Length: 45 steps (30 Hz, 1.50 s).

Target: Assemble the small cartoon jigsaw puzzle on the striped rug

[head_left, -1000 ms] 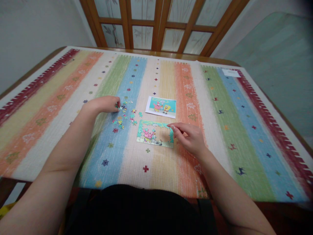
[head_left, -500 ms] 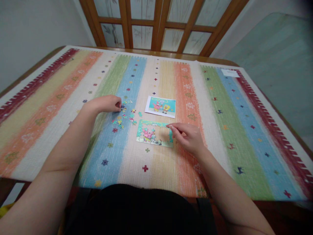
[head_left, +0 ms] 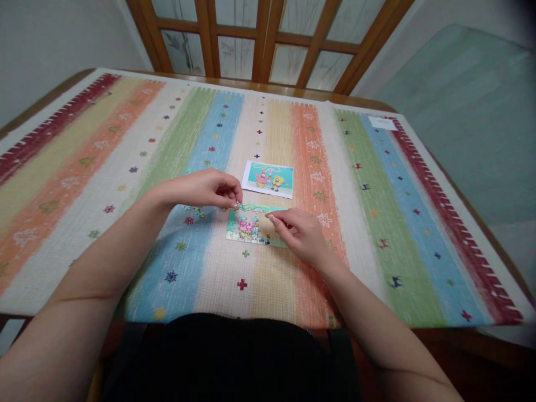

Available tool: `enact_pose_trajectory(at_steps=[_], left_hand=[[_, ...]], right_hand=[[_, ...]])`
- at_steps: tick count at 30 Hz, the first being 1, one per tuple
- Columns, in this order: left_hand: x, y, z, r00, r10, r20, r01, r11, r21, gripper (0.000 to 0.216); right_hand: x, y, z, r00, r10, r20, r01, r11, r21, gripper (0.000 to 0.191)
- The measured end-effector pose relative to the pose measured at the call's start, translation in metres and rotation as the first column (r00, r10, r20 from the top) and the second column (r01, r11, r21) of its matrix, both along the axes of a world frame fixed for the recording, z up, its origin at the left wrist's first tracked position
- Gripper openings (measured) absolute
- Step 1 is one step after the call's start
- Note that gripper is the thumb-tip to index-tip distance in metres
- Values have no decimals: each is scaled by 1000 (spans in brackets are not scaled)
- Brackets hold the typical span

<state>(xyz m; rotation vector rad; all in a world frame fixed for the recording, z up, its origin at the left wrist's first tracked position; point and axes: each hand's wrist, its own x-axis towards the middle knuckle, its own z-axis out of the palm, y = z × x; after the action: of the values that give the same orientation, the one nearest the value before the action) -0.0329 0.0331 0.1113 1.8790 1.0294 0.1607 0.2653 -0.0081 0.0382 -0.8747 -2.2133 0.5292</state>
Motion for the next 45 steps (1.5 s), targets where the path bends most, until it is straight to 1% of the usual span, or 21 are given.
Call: enact_pose_trajectory(at_steps=[3,5,8,14,17,22,25,28,30,36,42,45], left_hand=[[14,-7,-4,994,-30,104,34,999,-29,24],[19,-10,-10,985,-15,173,23,999,-48,24],[24,-13,-18,972,-7,235,30,995,-96,24],[31,-17,-27,971,-21,237,60,985,-159,26],[32,-17,-31,966,-20,259,67,982,-175,26],[29,-11,-36,958,-15,287,55,990,-133,27],[27,-8,-36,972,-48,229,60,997,-48,28],[27,-7,-33,983,-134,124,133,991,20,30],[28,-8,-31,984,-153,91,151,988,36,35],[31,-11,-30,995,-75,59,69,993,101,37],[32,-11,-36,998,-68,1,67,988,138,39],[34,-10,-41,998,-59,-38,64,985,158,39]], right_hand=[[-6,-1,0,999,49,0,-49,999,7,26],[-10,-2,-2,997,78,-4,-78,997,-9,25],[-15,-4,-4,996,81,-26,-83,995,-53,22],[-24,-9,-8,998,6,-60,-16,987,-158,25],[-25,-8,-9,998,2,-66,-13,986,-165,24],[-23,-6,-9,994,-7,-109,-10,987,-158,21],[-22,-6,-7,990,-31,-135,7,984,-176,23],[-22,-7,-4,989,-60,-136,32,980,-196,25],[-22,-8,-3,989,-63,-131,36,980,-198,25],[-22,-9,-5,996,-48,-81,30,978,-208,25],[-21,-4,-10,994,-92,-55,79,977,-200,24],[-18,1,-16,995,-95,-42,87,983,-160,24]])
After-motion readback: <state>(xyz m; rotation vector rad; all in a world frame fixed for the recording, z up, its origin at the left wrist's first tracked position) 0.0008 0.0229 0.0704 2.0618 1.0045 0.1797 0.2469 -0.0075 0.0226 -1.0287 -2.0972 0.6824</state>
